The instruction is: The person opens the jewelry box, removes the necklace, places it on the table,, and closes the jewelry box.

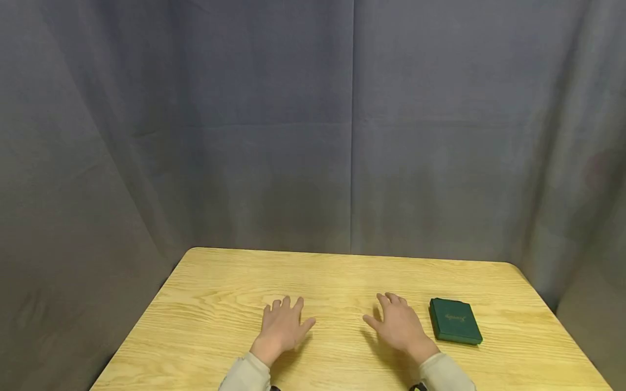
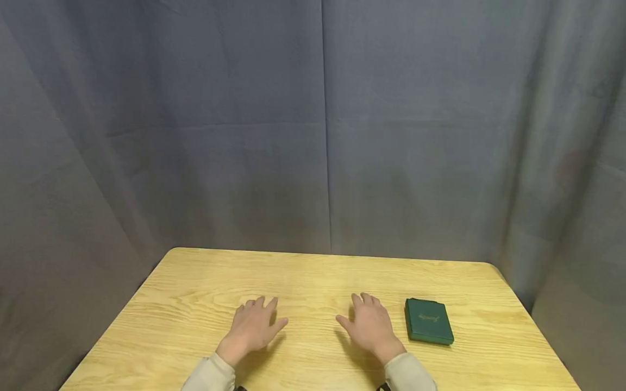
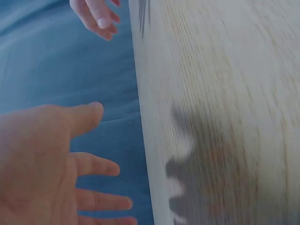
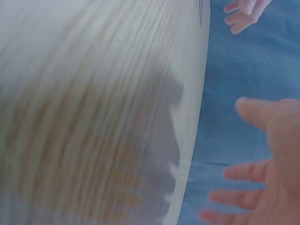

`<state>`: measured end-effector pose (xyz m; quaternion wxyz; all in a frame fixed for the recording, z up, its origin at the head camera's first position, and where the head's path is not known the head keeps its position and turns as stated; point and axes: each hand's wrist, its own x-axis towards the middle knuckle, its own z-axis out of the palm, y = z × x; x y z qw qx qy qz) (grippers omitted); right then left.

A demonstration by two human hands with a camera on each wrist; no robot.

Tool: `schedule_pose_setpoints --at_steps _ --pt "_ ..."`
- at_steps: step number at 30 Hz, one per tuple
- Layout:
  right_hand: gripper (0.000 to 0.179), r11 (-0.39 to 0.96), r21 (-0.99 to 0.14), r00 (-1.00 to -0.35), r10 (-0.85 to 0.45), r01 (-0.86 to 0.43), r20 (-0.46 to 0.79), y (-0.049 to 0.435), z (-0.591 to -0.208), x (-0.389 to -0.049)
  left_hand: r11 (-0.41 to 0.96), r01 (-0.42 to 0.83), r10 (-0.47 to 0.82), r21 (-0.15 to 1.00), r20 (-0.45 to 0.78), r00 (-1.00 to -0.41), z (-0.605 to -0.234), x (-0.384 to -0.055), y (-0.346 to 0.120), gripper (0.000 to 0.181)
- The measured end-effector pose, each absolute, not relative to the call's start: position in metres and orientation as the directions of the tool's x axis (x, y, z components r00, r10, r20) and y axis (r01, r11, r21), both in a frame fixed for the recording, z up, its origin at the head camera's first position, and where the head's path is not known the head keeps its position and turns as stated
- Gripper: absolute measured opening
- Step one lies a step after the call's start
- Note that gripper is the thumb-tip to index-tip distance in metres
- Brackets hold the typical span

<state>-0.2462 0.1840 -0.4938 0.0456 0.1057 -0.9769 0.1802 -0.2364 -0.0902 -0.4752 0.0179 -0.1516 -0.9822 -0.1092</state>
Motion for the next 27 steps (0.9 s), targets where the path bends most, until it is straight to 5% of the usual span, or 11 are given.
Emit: schedule_pose_setpoints --at_steps 9,27 --pt "0.022 0.885 -0.387 -0.963 -0.202 -0.258 0.180 0.191 -0.488 -0.245 0.871 0.442 0.418 0.213 0.151 -0.896 -0.474 -0.239 -0.085 0.042" --pt "0.021 0.893 -0.390 -0.972 -0.180 -0.225 0.148 0.219 -0.481 -0.237 0.750 0.593 0.594 0.293 0.097 -0.799 -0.466 -0.240 -0.037 0.033"
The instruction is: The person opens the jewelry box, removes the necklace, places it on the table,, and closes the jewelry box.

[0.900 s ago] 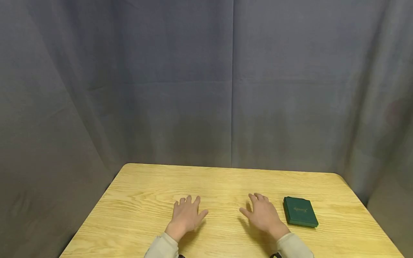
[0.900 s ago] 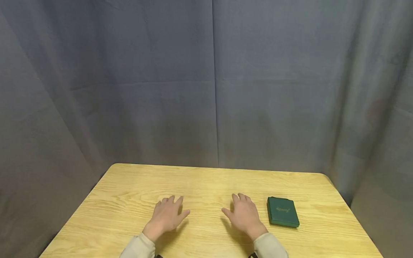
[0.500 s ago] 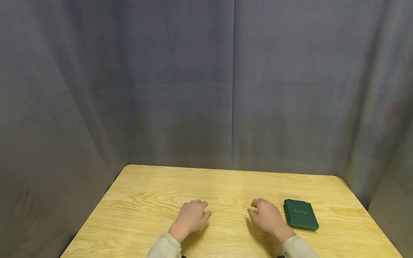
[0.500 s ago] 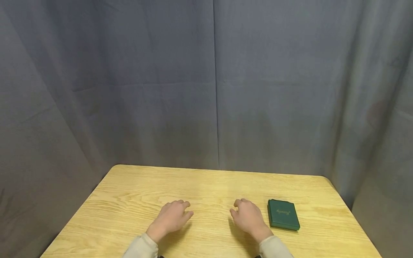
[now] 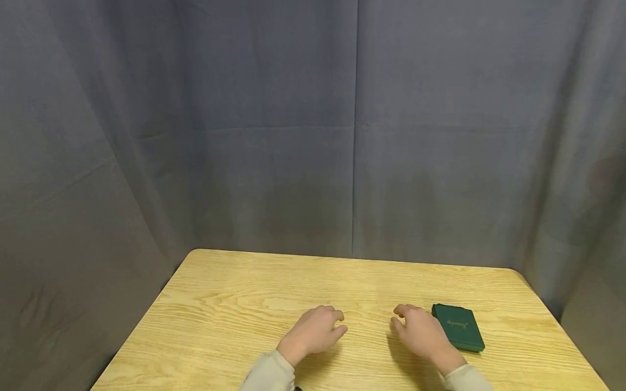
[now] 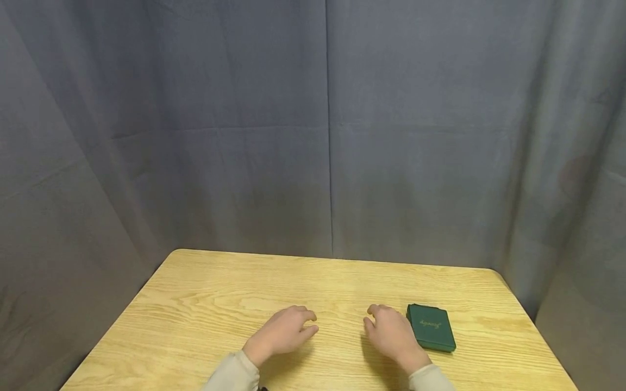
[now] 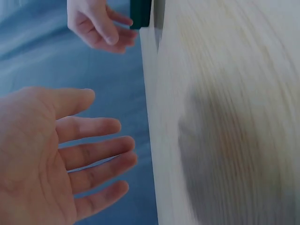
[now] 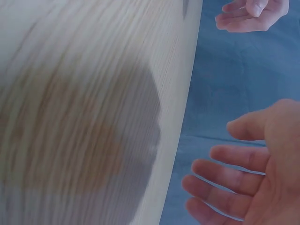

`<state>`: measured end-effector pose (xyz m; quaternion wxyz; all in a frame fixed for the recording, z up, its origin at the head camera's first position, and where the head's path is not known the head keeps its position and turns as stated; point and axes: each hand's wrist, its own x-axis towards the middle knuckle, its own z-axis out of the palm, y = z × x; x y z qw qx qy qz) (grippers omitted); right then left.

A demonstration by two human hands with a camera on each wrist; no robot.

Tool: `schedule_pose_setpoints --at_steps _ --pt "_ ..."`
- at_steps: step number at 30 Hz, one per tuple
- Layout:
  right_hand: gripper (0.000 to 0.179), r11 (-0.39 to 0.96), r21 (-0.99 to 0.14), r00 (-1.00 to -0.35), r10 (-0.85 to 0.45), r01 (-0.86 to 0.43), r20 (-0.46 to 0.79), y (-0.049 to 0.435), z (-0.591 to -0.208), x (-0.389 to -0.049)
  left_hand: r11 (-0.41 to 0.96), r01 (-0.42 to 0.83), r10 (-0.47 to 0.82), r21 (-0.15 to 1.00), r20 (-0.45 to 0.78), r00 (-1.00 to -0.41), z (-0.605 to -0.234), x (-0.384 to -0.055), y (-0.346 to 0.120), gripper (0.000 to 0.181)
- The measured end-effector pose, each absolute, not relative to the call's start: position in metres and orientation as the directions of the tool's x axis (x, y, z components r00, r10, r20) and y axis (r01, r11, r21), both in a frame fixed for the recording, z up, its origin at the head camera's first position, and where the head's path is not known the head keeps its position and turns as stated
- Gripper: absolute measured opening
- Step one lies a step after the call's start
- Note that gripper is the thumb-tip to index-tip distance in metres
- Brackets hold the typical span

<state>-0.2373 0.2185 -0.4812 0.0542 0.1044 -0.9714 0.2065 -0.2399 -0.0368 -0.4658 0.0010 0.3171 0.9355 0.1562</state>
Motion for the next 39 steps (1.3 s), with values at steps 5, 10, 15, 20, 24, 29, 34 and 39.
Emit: schedule_pose_setpoints --at_steps 5,10,15,20,24,29,34,39 --pt "0.021 0.895 -0.378 -0.969 -0.183 -0.235 0.169 0.232 -0.481 -0.236 0.727 0.635 0.637 0.260 0.090 -0.766 -0.469 -0.238 -0.020 0.031" --pt "0.016 0.889 -0.361 -0.952 -0.213 -0.281 0.219 0.245 -0.479 -0.237 0.721 0.651 0.654 0.237 0.079 -0.753 -0.473 -0.237 -0.005 0.033" --pt "0.015 0.883 -0.344 -0.936 -0.235 -0.318 0.263 0.257 -0.477 -0.239 0.714 0.671 0.671 0.202 0.079 -0.738 -0.476 -0.236 0.010 0.040" --pt "0.016 0.878 -0.344 -0.929 -0.241 -0.332 0.280 0.271 -0.475 -0.240 0.707 0.685 0.684 0.176 0.073 -0.726 -0.477 -0.236 0.022 0.044" --pt "0.017 0.880 -0.349 -0.932 -0.231 -0.323 0.279 0.280 -0.474 -0.239 0.703 0.694 0.694 0.158 0.063 -0.717 -0.477 -0.237 0.031 0.045" --pt "0.017 0.880 -0.356 -0.935 -0.222 -0.314 0.275 0.293 -0.477 -0.236 0.686 0.708 0.713 0.166 0.040 -0.700 -0.477 -0.238 0.044 0.044" --pt "0.016 0.883 -0.340 -0.926 -0.221 -0.323 0.306 0.307 -0.478 -0.233 0.663 0.726 0.734 0.183 0.033 -0.679 -0.477 -0.241 0.060 0.043" --pt "0.015 0.892 -0.304 -0.910 -0.220 -0.334 0.352 0.317 -0.478 -0.235 0.647 0.748 0.751 0.149 0.045 -0.658 -0.477 -0.244 0.078 0.038"
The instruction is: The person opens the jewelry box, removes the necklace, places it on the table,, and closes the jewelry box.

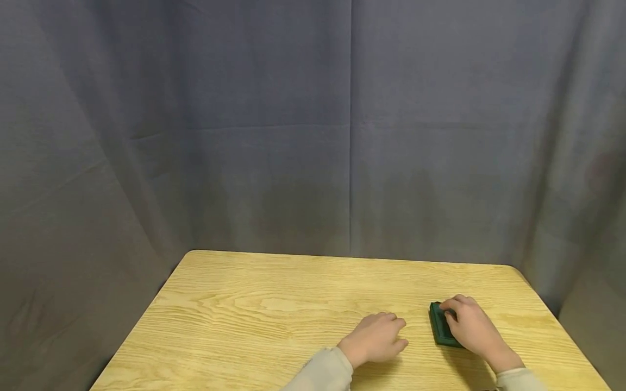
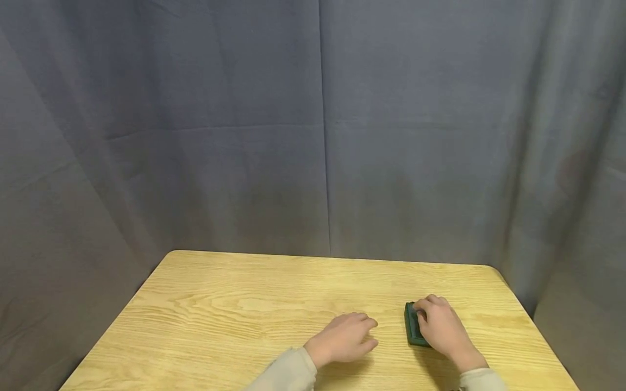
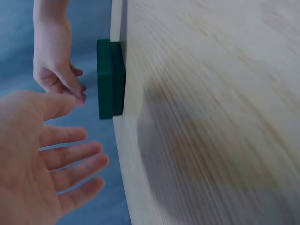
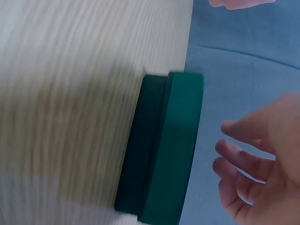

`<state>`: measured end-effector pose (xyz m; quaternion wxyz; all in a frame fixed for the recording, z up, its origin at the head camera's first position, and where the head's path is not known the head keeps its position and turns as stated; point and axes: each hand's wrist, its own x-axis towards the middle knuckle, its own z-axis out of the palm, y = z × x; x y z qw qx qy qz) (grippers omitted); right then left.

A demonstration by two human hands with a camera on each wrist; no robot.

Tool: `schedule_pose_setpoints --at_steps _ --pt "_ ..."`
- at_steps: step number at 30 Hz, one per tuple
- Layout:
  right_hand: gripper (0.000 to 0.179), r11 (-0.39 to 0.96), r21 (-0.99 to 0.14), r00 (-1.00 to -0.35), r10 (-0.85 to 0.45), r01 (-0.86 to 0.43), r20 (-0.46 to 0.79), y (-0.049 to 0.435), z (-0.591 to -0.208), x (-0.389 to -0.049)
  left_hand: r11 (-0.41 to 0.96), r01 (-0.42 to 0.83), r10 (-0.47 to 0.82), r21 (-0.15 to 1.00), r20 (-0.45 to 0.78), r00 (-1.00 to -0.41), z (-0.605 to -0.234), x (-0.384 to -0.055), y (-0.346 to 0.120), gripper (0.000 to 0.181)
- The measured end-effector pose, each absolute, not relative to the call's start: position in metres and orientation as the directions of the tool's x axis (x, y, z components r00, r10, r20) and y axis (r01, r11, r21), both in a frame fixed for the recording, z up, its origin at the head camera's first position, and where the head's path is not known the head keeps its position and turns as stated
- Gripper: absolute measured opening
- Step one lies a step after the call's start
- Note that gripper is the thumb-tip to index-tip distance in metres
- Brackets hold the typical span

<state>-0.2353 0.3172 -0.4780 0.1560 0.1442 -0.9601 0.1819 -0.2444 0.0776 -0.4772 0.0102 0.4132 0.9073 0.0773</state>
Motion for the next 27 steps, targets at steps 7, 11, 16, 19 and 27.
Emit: schedule_pose_setpoints --at_steps 7,11,16,19,27 --pt "0.017 0.904 -0.306 -0.918 -0.183 -0.297 0.352 0.331 -0.483 -0.240 0.648 0.753 0.758 0.113 0.002 -0.653 -0.479 -0.244 0.104 0.036" --pt "0.020 0.909 -0.313 -0.924 -0.159 -0.274 0.347 0.339 -0.488 -0.240 0.646 0.758 0.762 0.093 -0.015 -0.647 -0.484 -0.240 0.120 0.044" --pt "0.020 0.921 -0.313 -0.933 -0.122 -0.234 0.339 0.349 -0.497 -0.239 0.642 0.763 0.767 0.083 -0.037 -0.641 -0.492 -0.239 0.135 0.058" --pt "0.028 0.923 -0.326 -0.948 -0.107 -0.207 0.300 0.352 -0.498 -0.238 0.636 0.768 0.772 0.075 -0.060 -0.633 -0.495 -0.239 0.143 0.059" --pt "0.033 0.902 -0.362 -0.957 -0.149 -0.235 0.251 0.357 -0.499 -0.243 0.622 0.783 0.781 -0.011 -0.074 -0.621 -0.493 -0.242 0.153 0.052"
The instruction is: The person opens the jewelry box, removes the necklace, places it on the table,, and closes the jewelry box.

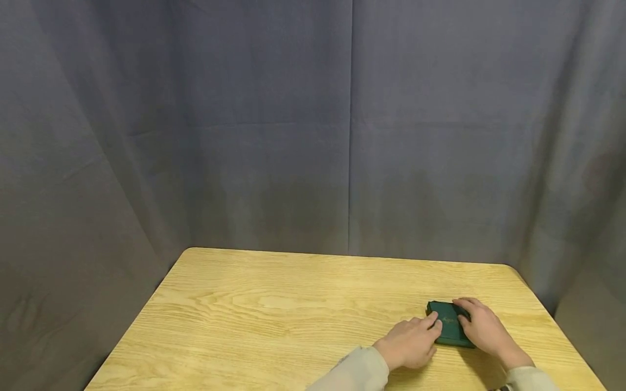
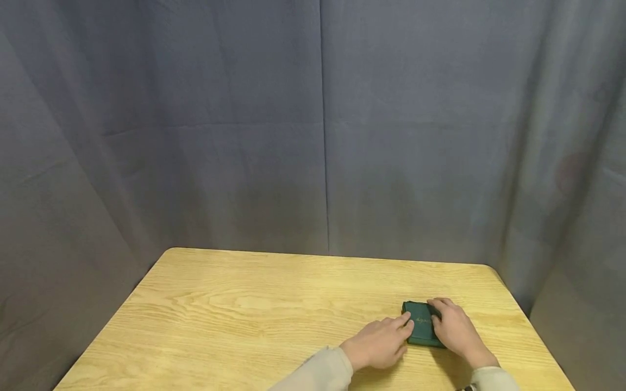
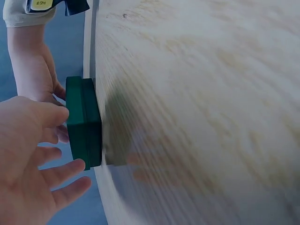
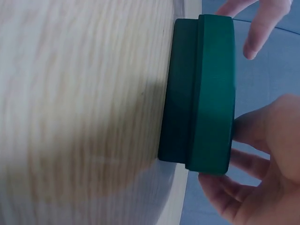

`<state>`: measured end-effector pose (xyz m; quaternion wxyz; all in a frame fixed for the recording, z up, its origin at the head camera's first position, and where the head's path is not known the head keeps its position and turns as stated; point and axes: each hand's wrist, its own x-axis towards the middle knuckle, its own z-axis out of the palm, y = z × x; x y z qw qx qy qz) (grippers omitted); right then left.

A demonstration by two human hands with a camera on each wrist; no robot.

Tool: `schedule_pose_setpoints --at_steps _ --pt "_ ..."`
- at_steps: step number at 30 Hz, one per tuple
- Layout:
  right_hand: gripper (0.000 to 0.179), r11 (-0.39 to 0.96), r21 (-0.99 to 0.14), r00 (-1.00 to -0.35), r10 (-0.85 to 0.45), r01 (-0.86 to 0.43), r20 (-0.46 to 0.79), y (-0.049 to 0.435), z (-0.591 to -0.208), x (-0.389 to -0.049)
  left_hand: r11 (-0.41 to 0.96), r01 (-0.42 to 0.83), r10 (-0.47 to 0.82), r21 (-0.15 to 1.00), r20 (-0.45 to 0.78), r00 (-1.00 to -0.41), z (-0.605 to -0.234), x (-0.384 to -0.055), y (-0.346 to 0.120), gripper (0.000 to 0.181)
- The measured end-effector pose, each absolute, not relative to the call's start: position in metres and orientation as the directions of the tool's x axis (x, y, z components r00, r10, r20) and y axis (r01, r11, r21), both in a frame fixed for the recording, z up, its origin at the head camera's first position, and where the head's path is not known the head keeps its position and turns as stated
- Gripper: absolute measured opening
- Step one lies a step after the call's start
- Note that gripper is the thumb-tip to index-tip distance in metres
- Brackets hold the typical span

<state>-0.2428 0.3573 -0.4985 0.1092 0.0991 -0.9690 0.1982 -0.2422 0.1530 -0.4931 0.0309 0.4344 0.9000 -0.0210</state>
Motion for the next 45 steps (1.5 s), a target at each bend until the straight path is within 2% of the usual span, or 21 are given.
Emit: schedule_pose_setpoints --at_steps 13,19,28,45 --pt "0.025 0.892 -0.382 -0.960 -0.162 -0.241 0.227 0.349 -0.495 -0.239 0.601 0.799 0.799 -0.006 -0.021 -0.601 -0.495 -0.245 0.153 0.038" --pt "0.026 0.886 -0.391 -0.962 -0.181 -0.250 0.205 0.345 -0.494 -0.237 0.628 0.777 0.778 0.045 -0.005 -0.629 -0.495 -0.247 0.150 0.028" --pt "0.028 0.883 -0.396 -0.961 -0.181 -0.253 0.212 0.342 -0.494 -0.234 0.613 0.789 0.790 0.034 -0.010 -0.613 -0.495 -0.249 0.147 0.041" --pt "0.027 0.882 -0.373 -0.950 -0.210 -0.286 0.231 0.316 -0.495 -0.233 0.647 0.760 0.762 0.062 -0.038 -0.646 -0.490 -0.250 0.121 0.046"
